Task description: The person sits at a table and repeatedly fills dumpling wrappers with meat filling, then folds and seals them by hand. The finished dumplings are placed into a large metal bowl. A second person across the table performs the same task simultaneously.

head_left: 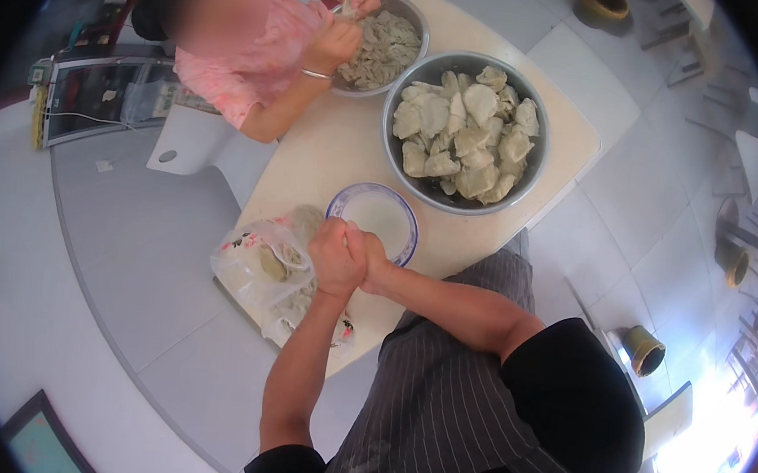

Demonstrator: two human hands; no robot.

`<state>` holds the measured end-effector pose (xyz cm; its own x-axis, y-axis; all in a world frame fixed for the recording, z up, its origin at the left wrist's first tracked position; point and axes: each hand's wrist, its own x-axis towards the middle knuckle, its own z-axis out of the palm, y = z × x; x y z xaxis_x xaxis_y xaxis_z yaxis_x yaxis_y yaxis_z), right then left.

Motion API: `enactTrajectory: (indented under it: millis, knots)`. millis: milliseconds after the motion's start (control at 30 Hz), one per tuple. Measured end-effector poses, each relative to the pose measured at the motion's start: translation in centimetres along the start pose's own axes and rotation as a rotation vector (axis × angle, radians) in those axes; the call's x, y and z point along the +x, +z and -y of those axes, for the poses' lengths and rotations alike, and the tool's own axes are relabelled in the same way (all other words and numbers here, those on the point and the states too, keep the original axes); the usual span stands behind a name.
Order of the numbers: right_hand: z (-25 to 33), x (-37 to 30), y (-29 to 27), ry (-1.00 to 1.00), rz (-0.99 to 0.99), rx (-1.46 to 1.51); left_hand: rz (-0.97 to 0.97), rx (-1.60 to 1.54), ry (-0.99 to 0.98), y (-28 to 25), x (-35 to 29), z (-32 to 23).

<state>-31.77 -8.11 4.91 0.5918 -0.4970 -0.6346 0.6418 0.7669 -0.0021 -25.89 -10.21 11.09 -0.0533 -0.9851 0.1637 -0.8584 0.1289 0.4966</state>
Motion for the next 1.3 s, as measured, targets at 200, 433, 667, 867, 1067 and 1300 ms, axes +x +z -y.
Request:
enactTrajectory:
  millis: [200,433,667,867,1067,1300]
  knots:
    - [0.8,-0.7,1.1,-0.006,0.018,0.049,0.016,0.042,-0.021,0.0,0.4,-0.4]
    - [1.2,-0.7,0.9,0.046,0.043,0.085,0.044,0.056,-0.077,-0.1,0.7,-1.2]
    - [1.9,-1.6,1.9,0.016,0.032,0.070,0.026,0.051,-0.061,-0.1,0.9,-1.5]
    - [1.4,-1.4,1.4,0.011,0.081,0.062,0.010,0.060,-0.070,-0.2,0.5,-1.6]
    - [0.6,-0.9,1.1,-0.040,0.082,0.012,0.007,0.059,-0.070,-0.4,0.3,-1.5]
    - [0.7,-1.1,1.3,0.046,0.051,0.099,-0.015,0.075,-0.070,-0.5,-0.1,-1.5]
